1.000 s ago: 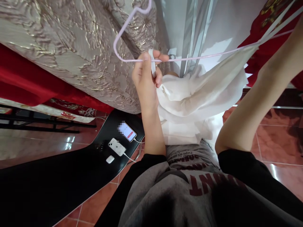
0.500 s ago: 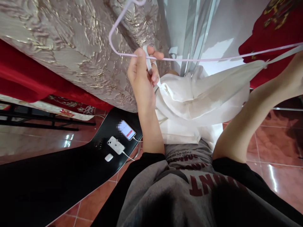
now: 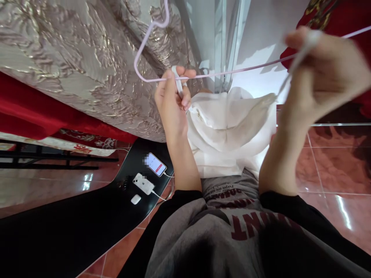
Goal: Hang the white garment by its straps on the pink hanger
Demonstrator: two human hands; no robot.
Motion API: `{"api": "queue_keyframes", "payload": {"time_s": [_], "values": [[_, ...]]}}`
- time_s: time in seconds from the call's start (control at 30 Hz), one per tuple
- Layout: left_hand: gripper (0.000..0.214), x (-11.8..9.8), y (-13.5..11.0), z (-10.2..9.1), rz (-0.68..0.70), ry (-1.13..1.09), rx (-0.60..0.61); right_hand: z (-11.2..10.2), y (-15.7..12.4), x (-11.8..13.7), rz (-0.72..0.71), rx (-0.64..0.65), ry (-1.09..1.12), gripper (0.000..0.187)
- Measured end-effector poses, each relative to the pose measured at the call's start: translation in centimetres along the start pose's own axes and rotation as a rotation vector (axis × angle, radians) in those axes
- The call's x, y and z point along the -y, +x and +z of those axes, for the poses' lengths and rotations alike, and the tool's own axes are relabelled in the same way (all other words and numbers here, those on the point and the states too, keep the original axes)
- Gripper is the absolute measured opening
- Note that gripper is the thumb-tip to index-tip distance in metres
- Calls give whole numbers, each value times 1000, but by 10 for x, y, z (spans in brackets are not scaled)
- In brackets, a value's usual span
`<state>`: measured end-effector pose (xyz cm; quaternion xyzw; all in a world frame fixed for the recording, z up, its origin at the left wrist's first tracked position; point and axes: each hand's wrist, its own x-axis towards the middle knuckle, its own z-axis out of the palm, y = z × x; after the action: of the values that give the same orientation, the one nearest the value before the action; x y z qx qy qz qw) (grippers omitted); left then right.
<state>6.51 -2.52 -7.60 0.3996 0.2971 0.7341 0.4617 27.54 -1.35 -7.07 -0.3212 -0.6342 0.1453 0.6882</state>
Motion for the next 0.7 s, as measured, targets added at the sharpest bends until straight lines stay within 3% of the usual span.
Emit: {"api": "queue_keyframes", "payload": {"time_s": [0.13, 0.23, 0.47, 0.6, 0.7], "values": [[30, -5, -2, -3, -12, 62, -31, 25, 3, -15, -73, 148, -168, 32], [24, -10, -3, -11, 37, 80, -116, 32, 0, -22, -53, 108, -152, 36], [24, -16, 10, -46, 483, 465, -399, 27, -8, -17, -73, 53, -164, 37], [16, -22, 20, -59, 583, 505, -382, 27, -8, -16, -32, 74, -187, 41], [17, -29, 26, -62, 576, 435, -268, 28, -8, -16, -5, 87, -230, 43]]}}
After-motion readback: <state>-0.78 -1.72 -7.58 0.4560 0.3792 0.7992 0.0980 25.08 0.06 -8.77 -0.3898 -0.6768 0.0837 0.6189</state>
